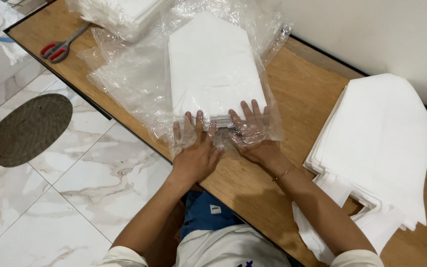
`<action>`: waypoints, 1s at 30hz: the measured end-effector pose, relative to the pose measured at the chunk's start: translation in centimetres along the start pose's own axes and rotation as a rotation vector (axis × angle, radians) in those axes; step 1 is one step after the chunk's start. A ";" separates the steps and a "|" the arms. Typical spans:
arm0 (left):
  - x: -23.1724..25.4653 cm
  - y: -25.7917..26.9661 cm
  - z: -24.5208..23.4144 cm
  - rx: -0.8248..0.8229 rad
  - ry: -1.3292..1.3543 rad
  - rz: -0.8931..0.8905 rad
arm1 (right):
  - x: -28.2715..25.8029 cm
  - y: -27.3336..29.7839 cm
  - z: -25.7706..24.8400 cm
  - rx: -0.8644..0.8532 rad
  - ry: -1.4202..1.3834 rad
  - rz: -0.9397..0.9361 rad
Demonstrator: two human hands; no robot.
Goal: The person repeatedly folds white plastic shopping bags on a wooden table, aligning the edges and stacking them into a neat pile. The person then places the folded stack into a clear plastic bag and seals it.
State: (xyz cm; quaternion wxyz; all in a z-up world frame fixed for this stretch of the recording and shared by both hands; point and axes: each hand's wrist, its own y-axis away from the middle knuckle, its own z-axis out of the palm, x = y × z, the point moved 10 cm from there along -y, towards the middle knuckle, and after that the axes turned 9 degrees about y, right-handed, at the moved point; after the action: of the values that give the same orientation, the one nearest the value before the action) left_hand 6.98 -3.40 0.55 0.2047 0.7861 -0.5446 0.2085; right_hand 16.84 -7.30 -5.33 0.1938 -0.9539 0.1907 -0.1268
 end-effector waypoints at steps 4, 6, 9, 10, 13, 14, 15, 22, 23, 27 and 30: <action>-0.6 -0.3 0.5 0.003 -0.073 -0.006 | 0.3 -0.1 0.5 -0.003 -0.127 0.036; -0.5 0.0 0.3 -0.029 -0.003 -0.033 | 0.3 0.0 0.4 0.008 -0.150 0.052; -1.0 -0.1 0.6 -0.042 -0.044 -0.055 | 0.0 0.0 0.0 0.059 -0.081 0.037; -0.8 0.0 0.4 -0.039 -0.013 -0.057 | 0.0 -0.1 -0.2 0.038 -0.101 0.056; -0.6 0.1 0.1 -0.035 0.025 -0.063 | 0.0 -0.1 -0.6 0.055 -0.126 0.073; -0.5 0.2 0.1 -0.037 0.034 -0.066 | -0.1 0.0 -0.9 0.090 -0.129 0.072; -0.4 0.3 0.1 -0.038 0.034 -0.064 | -0.1 -0.4 -1.0 0.089 -0.128 0.074; -0.2 0.4 -0.2 0.036 -0.044 -0.058 | -0.6 -0.6 -0.6 -0.173 -0.136 0.048; 0.0 0.4 -0.4 0.066 -0.044 -0.048 | -1.0 -0.3 -1.4 -0.207 -0.145 0.034; -1.3 -0.1 4.7 0.216 -0.301 0.101 | -2.3 3.1 -4.8 -0.410 -0.214 -0.103; 3.6 1.9 5.2 0.293 -0.330 0.419 | -1.5 7.6 -7.6 -0.669 -0.767 0.012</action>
State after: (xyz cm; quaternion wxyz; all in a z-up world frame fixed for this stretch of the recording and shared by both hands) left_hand 6.88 -9.60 -1.57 -0.0497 0.7011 -0.6849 0.1922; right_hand 10.72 -15.55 -1.99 -0.0653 -0.9406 0.1414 0.3018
